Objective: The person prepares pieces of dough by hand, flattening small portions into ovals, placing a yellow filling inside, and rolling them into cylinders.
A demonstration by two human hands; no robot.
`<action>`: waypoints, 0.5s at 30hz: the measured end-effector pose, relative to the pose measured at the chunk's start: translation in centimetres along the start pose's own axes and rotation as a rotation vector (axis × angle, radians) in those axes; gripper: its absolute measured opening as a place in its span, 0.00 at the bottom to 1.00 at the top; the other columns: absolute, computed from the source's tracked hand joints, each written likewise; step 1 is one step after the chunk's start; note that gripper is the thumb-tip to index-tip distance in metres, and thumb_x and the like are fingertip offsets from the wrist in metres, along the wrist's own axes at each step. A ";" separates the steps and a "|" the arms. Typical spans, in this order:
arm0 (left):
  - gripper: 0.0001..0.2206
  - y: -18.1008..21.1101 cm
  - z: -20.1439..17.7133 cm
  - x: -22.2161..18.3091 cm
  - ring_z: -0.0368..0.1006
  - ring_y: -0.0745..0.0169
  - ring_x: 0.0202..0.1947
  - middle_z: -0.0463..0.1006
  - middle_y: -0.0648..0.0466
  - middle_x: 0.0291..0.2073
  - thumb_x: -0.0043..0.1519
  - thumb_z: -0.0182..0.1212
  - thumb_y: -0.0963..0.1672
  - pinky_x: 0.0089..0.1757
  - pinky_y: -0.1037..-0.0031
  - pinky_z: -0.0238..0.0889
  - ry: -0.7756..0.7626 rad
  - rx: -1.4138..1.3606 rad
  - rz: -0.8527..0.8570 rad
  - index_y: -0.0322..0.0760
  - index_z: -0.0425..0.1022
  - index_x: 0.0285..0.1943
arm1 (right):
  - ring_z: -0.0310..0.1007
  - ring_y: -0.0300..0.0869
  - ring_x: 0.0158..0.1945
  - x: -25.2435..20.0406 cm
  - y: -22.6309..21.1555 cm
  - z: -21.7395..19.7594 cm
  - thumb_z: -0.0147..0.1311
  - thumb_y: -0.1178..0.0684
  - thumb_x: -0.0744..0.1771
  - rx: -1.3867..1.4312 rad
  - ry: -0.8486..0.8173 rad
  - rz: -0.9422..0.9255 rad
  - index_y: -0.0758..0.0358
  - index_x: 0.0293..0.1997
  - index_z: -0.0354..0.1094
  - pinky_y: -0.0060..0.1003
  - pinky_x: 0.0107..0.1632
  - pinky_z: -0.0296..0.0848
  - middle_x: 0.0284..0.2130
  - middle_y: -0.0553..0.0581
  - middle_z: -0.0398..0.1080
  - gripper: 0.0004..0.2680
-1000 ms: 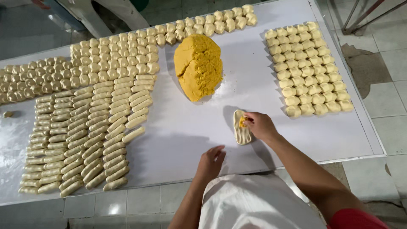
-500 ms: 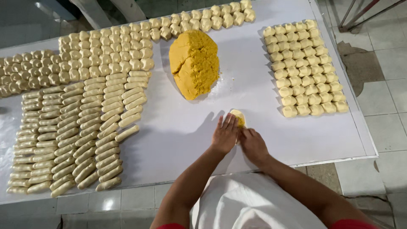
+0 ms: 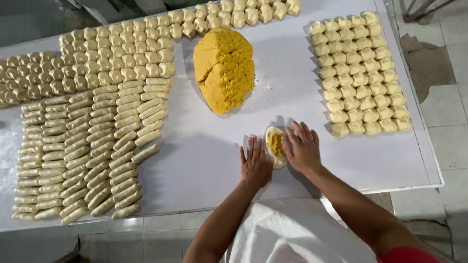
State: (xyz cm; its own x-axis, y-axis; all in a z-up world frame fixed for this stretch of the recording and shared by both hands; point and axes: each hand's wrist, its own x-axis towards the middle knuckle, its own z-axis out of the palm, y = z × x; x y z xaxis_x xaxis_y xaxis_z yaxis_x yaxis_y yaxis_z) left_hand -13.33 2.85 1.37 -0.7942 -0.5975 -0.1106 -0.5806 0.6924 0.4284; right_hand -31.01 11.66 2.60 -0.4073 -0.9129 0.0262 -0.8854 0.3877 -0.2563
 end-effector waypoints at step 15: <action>0.27 2.3 -2.3 2.9 0.31 0.41 0.82 0.43 0.39 0.80 0.74 0.38 0.53 0.71 0.39 0.22 -0.220 0.378 0.076 0.35 0.52 0.78 | 0.52 0.51 0.75 -0.4 -0.1 0.5 0.47 0.42 0.69 0.183 -0.080 0.021 0.54 0.60 0.66 0.56 0.72 0.51 0.67 0.55 0.60 0.15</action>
State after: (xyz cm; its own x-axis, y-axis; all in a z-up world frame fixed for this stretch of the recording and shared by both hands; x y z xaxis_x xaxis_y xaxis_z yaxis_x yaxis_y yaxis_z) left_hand -16.56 1.75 4.05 -0.8326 -0.4672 -0.2976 -0.5114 0.8547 0.0891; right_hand -30.62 11.93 2.19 -0.4002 -0.9147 -0.0558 -0.8185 0.3841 -0.4272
